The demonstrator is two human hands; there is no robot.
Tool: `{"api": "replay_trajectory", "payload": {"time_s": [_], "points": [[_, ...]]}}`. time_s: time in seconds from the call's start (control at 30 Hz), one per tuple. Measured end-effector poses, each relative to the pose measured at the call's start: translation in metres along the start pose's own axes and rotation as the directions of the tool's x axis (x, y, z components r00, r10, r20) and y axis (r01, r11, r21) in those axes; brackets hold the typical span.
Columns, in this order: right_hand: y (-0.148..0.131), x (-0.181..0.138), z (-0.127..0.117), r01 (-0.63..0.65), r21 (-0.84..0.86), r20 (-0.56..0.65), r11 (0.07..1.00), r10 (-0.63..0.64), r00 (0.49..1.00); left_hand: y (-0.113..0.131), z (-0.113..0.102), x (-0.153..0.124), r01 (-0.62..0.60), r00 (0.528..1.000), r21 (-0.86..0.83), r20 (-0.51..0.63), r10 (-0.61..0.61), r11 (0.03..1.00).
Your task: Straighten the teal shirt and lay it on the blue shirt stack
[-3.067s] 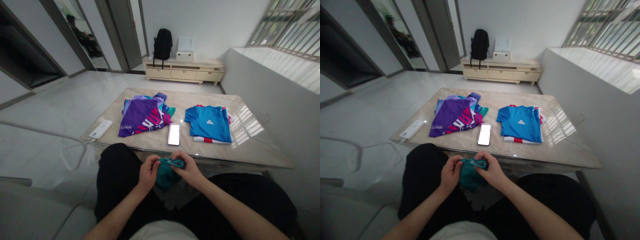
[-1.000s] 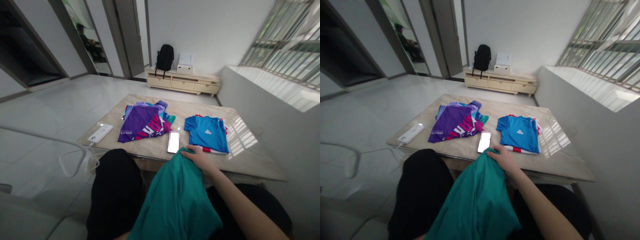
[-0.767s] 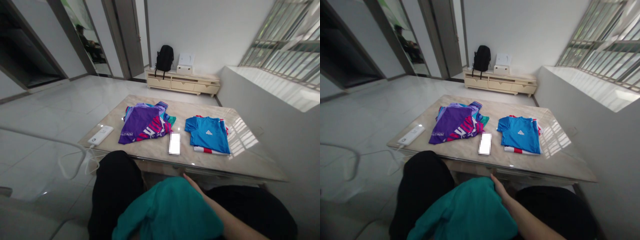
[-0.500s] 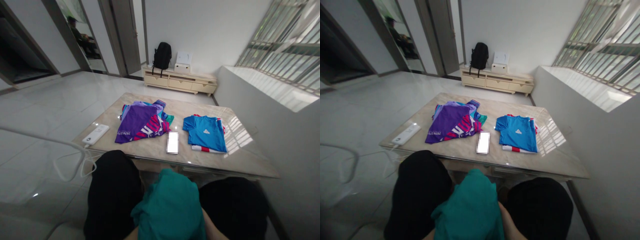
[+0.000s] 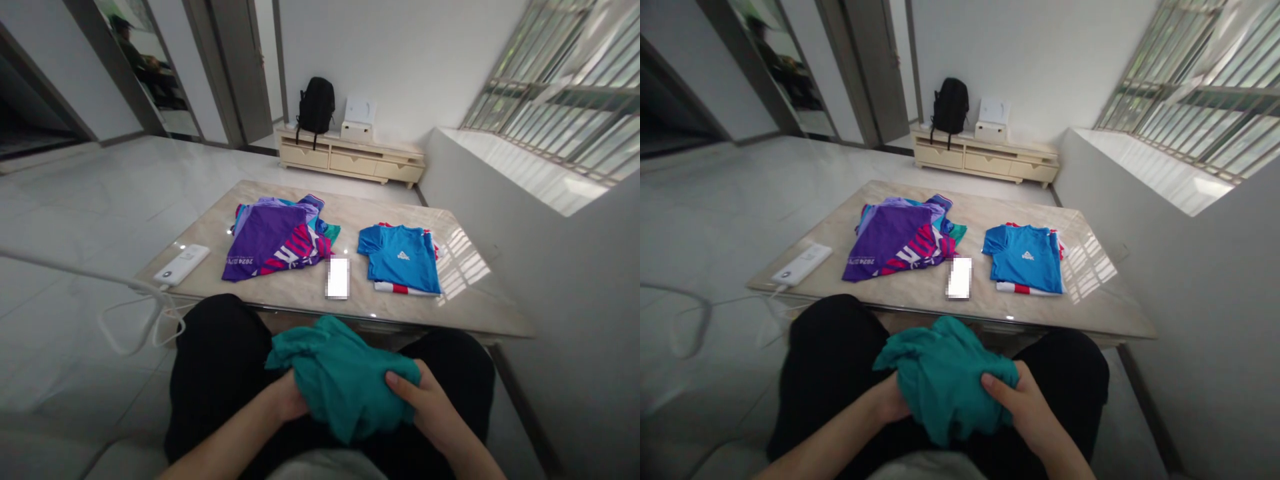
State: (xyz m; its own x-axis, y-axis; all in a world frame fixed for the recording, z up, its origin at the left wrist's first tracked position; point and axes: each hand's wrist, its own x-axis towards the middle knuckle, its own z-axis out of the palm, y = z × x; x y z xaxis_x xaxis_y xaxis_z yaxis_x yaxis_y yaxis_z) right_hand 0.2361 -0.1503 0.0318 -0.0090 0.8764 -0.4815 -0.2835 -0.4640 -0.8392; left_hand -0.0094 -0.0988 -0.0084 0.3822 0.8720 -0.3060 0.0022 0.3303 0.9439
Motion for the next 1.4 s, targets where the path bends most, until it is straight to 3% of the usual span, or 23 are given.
{"api": "replay_trajectory", "payload": {"time_s": [0.07,0.1,0.17,0.23,0.33,0.43,0.67,0.9,1.13,1.4], "points": [[-0.012,0.002,0.005,0.067,-0.037,0.024,0.997,-0.066,0.998,0.004,0.002,-0.008,0.183,0.968,-0.264,0.217,-0.127,0.947],[-0.017,0.004,0.006,0.089,-0.054,0.057,0.995,-0.085,0.995,0.007,0.002,-0.012,0.24,0.952,-0.359,0.268,-0.146,0.902],[-0.025,0.009,0.008,0.104,-0.062,0.107,0.993,-0.096,0.99,0.013,0.0,-0.017,0.206,0.97,-0.452,0.214,-0.119,0.868],[-0.031,0.016,0.009,0.101,-0.044,0.12,0.994,-0.095,0.988,0.019,-0.002,-0.017,0.092,0.994,-0.457,0.092,-0.056,0.885],[-0.037,0.025,0.01,0.093,0.003,0.14,0.996,-0.093,0.986,0.027,-0.005,-0.009,-0.069,0.997,-0.344,-0.059,0.052,0.937],[-0.039,0.03,0.008,0.067,0.06,0.13,0.996,-0.075,0.989,0.031,-0.006,0.001,-0.135,0.987,-0.214,-0.112,0.113,0.967],[-0.023,0.026,-0.007,0.008,0.116,0.075,0.993,-0.017,0.997,0.026,-0.008,0.004,-0.126,0.978,-0.091,-0.175,0.109,0.988],[-0.015,0.025,-0.015,0.052,0.103,0.082,0.993,-0.061,0.995,0.017,-0.009,0.009,-0.118,0.97,-0.168,-0.229,0.078,0.979],[-0.01,0.033,-0.014,0.087,0.071,0.066,0.994,-0.091,0.994,0.016,-0.004,0.013,-0.103,0.99,-0.288,-0.126,0.069,0.952],[-0.013,0.043,-0.023,0.152,-0.017,-0.117,0.988,-0.153,0.981,0.02,-0.01,0.017,-0.064,0.984,-0.388,-0.179,-0.007,0.919]]}}
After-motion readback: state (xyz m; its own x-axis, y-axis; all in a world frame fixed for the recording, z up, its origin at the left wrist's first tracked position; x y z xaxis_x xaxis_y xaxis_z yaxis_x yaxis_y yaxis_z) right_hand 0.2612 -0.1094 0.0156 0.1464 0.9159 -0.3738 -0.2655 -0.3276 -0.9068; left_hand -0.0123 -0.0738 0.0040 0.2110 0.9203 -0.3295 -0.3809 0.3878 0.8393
